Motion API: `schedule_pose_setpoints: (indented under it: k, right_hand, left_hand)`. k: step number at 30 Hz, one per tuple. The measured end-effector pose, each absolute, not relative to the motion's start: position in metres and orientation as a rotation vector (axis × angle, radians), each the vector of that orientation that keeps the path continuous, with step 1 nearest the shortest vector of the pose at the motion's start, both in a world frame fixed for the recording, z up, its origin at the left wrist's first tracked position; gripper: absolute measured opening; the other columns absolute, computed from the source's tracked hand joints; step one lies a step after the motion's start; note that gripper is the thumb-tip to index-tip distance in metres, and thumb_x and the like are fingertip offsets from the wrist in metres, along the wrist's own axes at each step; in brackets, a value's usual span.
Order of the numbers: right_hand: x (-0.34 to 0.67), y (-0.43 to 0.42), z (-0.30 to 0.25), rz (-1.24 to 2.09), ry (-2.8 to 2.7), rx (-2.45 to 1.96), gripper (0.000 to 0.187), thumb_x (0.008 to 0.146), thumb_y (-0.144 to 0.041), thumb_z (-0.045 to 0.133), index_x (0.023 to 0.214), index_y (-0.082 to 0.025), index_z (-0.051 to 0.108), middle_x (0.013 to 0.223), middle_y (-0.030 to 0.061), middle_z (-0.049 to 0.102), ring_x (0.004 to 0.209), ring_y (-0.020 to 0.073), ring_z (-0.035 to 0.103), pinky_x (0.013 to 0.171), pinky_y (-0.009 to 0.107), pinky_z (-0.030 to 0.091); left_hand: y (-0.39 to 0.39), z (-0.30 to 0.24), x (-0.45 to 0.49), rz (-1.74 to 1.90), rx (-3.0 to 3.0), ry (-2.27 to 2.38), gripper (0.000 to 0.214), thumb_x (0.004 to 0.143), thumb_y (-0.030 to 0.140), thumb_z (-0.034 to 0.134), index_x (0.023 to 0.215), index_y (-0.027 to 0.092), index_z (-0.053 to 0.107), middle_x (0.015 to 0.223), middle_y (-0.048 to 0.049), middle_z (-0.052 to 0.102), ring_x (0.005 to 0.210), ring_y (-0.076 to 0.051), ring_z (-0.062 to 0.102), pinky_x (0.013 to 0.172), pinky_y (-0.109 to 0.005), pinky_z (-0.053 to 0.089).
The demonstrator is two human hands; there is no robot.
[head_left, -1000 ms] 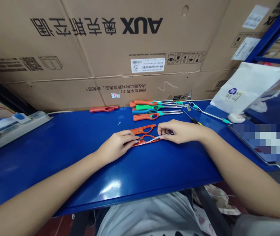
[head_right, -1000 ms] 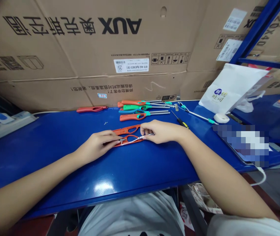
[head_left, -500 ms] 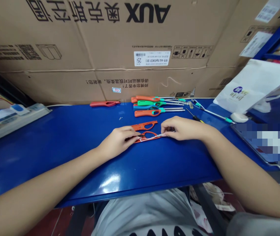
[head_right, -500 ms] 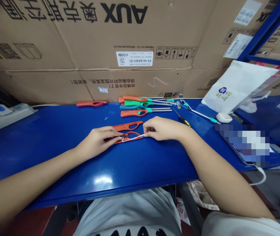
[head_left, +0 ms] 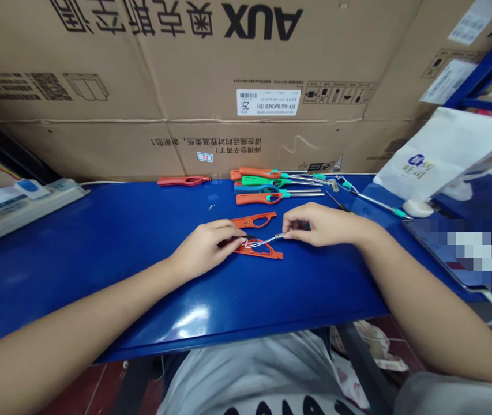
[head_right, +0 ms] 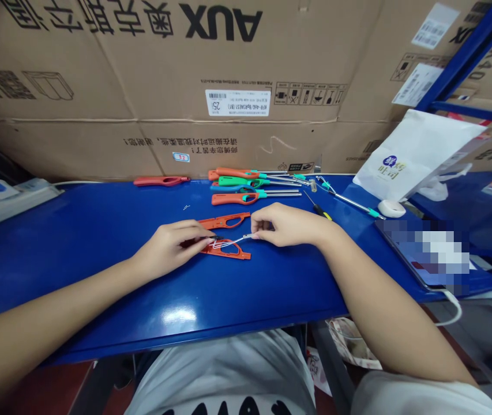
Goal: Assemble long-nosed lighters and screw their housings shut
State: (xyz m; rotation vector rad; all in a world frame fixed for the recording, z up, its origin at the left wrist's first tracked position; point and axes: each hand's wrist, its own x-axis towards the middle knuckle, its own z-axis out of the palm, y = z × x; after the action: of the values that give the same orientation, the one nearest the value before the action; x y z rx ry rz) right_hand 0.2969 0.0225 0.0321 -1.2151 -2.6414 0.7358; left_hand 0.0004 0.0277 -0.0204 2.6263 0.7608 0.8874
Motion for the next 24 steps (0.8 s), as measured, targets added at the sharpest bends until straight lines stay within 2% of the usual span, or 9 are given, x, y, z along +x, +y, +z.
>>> schedule_pose_setpoints:
  k: [5, 14, 19, 24]
  right_hand:
    - [0.295, 0.020, 0.034, 0.775, -2.636, -1.174, 0.015, 0.091, -0.031, 0.062, 0.088, -0.018, 0.069, 0.085, 0.0034, 0.072, 0.072, 0.0138, 0.062, 0.064, 0.024, 0.045]
    - [0.288, 0.017, 0.030, 0.895, -2.686, -1.134, 0.011, 0.088, -0.023, 0.064, 0.088, -0.015, 0.071, 0.083, 0.0029, 0.072, 0.072, 0.0133, 0.064, 0.065, 0.023, 0.048]
    - [0.287, 0.017, 0.028, 0.803, -2.700, -1.167, 0.011, 0.088, -0.020, 0.063, 0.089, -0.016, 0.073, 0.085, 0.0042, 0.073, 0.075, 0.0151, 0.065, 0.067, 0.024, 0.047]
    - [0.285, 0.016, 0.031, 0.570, -2.771, -1.209, 0.012, 0.090, -0.019, 0.061, 0.087, -0.019, 0.073, 0.090, 0.0043, 0.074, 0.084, 0.0176, 0.065, 0.073, 0.027, 0.044]
  left_hand:
    - [0.028, -0.021, -0.001, 0.858, 2.668, 0.775, 0.017, 0.097, 0.023, 0.061, 0.105, 0.016, 0.074, 0.093, -0.0053, 0.074, 0.080, -0.015, 0.069, 0.072, -0.023, 0.054]
    - [0.028, -0.022, -0.001, 0.820, 2.692, 0.755, 0.017, 0.097, 0.019, 0.059, 0.106, 0.015, 0.074, 0.098, -0.0060, 0.075, 0.087, -0.017, 0.071, 0.078, -0.027, 0.055]
    - [0.027, -0.018, -0.003, 0.796, 2.696, 0.774, 0.017, 0.096, 0.017, 0.060, 0.104, 0.016, 0.075, 0.094, -0.0047, 0.075, 0.082, -0.016, 0.069, 0.070, -0.025, 0.054]
    - [0.026, -0.014, -0.003, 0.740, 2.711, 0.777, 0.018, 0.095, 0.014, 0.061, 0.106, 0.017, 0.075, 0.098, -0.0044, 0.075, 0.087, -0.017, 0.070, 0.075, -0.025, 0.054]
